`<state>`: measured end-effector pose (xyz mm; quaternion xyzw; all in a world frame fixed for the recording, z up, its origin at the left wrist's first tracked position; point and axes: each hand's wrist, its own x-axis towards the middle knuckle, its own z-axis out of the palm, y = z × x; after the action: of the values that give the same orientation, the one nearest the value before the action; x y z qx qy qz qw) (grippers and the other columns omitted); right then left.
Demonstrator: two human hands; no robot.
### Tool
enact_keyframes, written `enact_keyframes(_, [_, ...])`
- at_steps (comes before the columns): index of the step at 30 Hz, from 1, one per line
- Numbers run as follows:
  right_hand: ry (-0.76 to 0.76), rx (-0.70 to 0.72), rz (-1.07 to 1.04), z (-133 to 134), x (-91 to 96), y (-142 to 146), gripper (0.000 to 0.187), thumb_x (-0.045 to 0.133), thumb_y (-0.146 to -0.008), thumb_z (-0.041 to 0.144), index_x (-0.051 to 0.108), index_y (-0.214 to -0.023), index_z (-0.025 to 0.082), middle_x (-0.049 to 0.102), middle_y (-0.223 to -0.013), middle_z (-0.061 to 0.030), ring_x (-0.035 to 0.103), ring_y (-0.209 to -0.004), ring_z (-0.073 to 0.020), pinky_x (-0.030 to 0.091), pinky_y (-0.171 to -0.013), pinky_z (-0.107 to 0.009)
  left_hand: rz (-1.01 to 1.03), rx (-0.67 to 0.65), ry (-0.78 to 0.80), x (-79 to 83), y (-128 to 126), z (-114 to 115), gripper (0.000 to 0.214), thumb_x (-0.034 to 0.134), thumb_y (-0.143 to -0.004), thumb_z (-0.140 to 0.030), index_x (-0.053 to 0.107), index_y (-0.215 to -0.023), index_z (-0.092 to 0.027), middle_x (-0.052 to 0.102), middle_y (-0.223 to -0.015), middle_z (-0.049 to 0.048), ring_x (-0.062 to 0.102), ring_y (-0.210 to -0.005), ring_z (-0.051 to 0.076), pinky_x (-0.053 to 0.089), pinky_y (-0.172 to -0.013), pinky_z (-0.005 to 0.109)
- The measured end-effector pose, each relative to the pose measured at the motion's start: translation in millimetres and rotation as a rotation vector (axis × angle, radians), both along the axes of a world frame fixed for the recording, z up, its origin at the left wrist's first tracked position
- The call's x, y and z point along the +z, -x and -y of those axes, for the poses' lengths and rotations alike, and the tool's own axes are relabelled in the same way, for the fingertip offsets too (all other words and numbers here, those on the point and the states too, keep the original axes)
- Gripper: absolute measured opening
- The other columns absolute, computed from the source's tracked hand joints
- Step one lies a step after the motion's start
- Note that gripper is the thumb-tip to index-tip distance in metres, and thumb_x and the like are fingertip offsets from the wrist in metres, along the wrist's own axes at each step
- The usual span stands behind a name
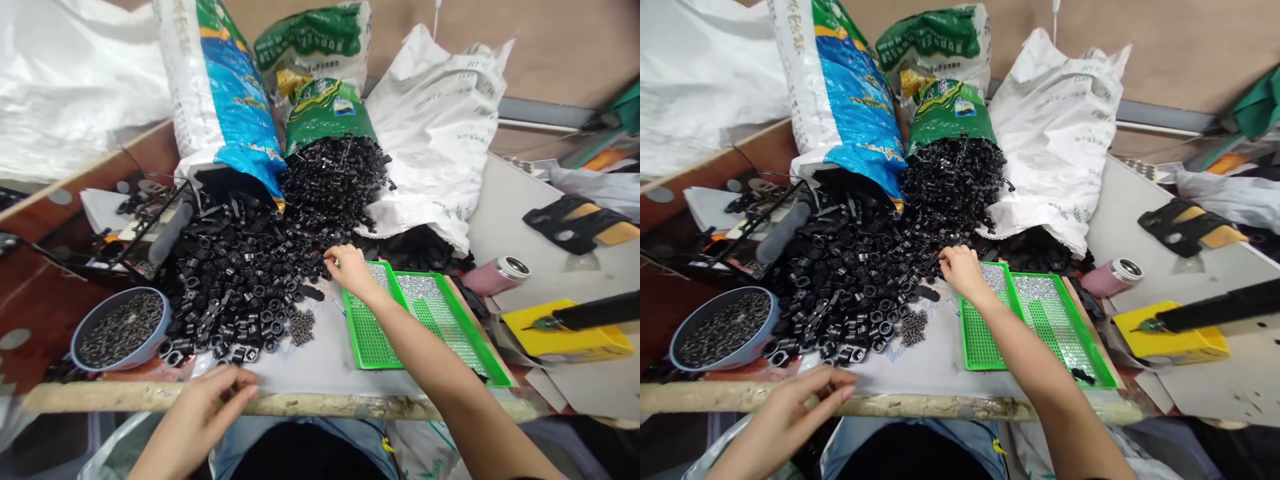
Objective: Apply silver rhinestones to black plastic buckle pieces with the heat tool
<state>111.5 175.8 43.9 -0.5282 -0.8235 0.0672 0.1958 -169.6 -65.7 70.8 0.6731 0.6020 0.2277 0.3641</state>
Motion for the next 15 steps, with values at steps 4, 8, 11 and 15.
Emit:
enact_keyframes(4, [0.076, 0.159, -0.009, 19, -15.0, -1, 0.016, 0.057, -0.092, 0.020, 0.073, -0.092, 0.019, 0.078, -0.097, -0.0106, 0.064, -0.097, -0.0282, 0.039, -0.085, -0.039, 0.078, 0.348, -0.184, 0.2, 24, 11, 0.029, 0.068, -0.089, -0.049, 0.080, -0.092, -0.023, 0.082, -0.096, 0.0060, 0.074, -0.087, 0.025, 0.058, -0.081, 0.031])
enact_keyframes(8, [-0.018, 0.286, -0.071, 23, -34.8, -10, 0.020, 0.057, -0.091, 0.031, 0.074, -0.089, 0.021, 0.077, -0.088, -0.0101, 0.065, -0.087, -0.0282, 0.042, -0.081, -0.040, 0.248, 0.817, -0.223, -6.0, 70, 57, 0.041, 0.075, -0.083, -0.056, 0.076, -0.096, -0.017, 0.078, -0.085, 0.0064, 0.070, -0.076, 0.021, 0.056, -0.070, 0.029])
enact_keyframes(11, [-0.092, 0.413, -0.130, 29, -34.6, -7, 0.023, 0.060, -0.092, 0.040, 0.075, -0.087, 0.023, 0.076, -0.079, -0.0074, 0.064, -0.077, -0.0264, 0.040, -0.073, -0.039, 0.332, 1.154, -0.209, -26.9, 96, 101, 0.044, 0.080, -0.078, -0.057, 0.072, -0.093, -0.016, 0.072, -0.073, 0.0019, 0.065, -0.067, 0.016, 0.051, -0.061, 0.023])
enact_keyframes(15, [-0.140, 0.530, -0.218, 72, -8.9, 16, 0.022, 0.063, -0.095, 0.042, 0.076, -0.089, 0.025, 0.075, -0.079, -0.0064, 0.065, -0.075, -0.0252, 0.039, -0.072, -0.040, 0.435, 1.360, -0.018, -83.8, 104, 147, 0.034, 0.073, -0.089, -0.049, 0.066, -0.088, -0.016, 0.066, -0.069, 0.0003, 0.065, -0.066, 0.016, 0.052, -0.061, 0.024])
